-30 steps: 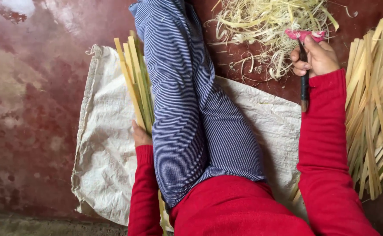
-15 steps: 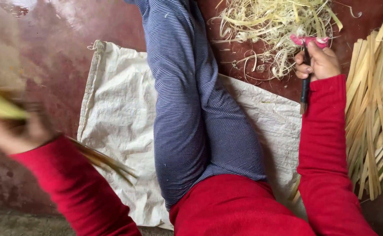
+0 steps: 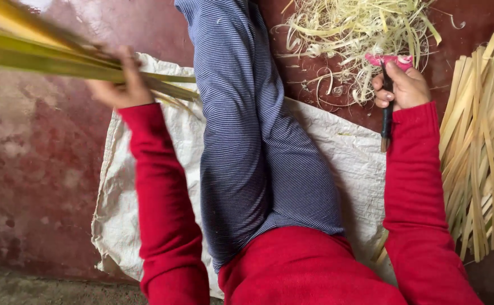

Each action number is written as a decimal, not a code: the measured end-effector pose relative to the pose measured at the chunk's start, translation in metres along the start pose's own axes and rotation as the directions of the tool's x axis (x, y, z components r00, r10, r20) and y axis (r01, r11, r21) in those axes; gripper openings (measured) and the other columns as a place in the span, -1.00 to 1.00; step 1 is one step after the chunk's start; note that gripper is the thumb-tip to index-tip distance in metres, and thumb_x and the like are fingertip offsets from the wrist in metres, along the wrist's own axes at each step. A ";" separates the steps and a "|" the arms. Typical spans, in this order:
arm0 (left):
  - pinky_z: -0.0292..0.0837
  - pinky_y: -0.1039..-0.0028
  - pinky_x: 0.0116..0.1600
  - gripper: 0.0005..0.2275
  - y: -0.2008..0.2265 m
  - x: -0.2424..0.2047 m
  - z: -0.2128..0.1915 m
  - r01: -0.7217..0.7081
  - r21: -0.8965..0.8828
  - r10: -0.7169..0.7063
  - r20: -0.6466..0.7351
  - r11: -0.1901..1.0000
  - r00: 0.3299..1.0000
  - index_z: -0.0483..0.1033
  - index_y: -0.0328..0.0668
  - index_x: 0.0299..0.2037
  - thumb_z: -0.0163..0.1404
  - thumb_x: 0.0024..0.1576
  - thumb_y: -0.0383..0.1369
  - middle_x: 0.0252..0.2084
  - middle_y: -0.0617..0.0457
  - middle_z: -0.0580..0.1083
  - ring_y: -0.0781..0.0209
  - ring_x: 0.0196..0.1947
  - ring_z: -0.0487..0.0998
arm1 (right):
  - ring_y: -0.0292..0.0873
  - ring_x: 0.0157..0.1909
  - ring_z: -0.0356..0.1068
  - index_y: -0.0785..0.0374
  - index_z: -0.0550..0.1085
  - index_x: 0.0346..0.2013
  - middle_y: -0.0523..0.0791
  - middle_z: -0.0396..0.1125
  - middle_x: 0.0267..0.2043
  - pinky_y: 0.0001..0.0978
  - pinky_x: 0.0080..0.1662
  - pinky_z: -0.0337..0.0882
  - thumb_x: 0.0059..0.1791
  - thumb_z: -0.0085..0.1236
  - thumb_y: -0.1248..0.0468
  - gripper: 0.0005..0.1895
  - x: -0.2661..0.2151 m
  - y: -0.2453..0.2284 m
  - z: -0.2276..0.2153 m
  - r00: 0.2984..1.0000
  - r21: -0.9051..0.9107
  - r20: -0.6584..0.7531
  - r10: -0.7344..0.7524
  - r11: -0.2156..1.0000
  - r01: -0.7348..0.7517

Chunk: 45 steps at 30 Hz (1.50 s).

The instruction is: Shaving thin layers from bamboo strips using a knife to prepare them for crafting.

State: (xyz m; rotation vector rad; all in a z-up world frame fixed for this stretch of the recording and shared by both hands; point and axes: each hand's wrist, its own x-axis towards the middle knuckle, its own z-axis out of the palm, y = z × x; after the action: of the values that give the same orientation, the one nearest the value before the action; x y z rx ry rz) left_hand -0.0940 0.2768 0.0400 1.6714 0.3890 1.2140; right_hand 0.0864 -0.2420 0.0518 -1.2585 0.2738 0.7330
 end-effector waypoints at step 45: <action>0.58 0.42 -0.52 -0.16 0.136 -0.176 0.218 0.907 0.324 -0.623 0.776 0.269 -0.093 -0.18 0.14 0.50 -0.02 0.02 0.04 0.38 -0.38 0.25 -0.05 -0.49 0.65 | -0.46 -0.82 -0.06 0.19 0.40 0.27 -0.25 0.26 -0.71 -0.60 -0.79 0.05 0.11 -0.67 -0.33 -0.12 -0.015 -0.018 0.002 0.936 -0.234 0.325 0.135 0.971 -0.059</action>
State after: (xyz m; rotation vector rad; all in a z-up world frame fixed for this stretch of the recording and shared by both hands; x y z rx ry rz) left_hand -0.0242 -0.0263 0.0600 1.0893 0.4394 -0.5347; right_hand 0.0862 -0.2475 0.0753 -1.3076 -0.0306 1.0748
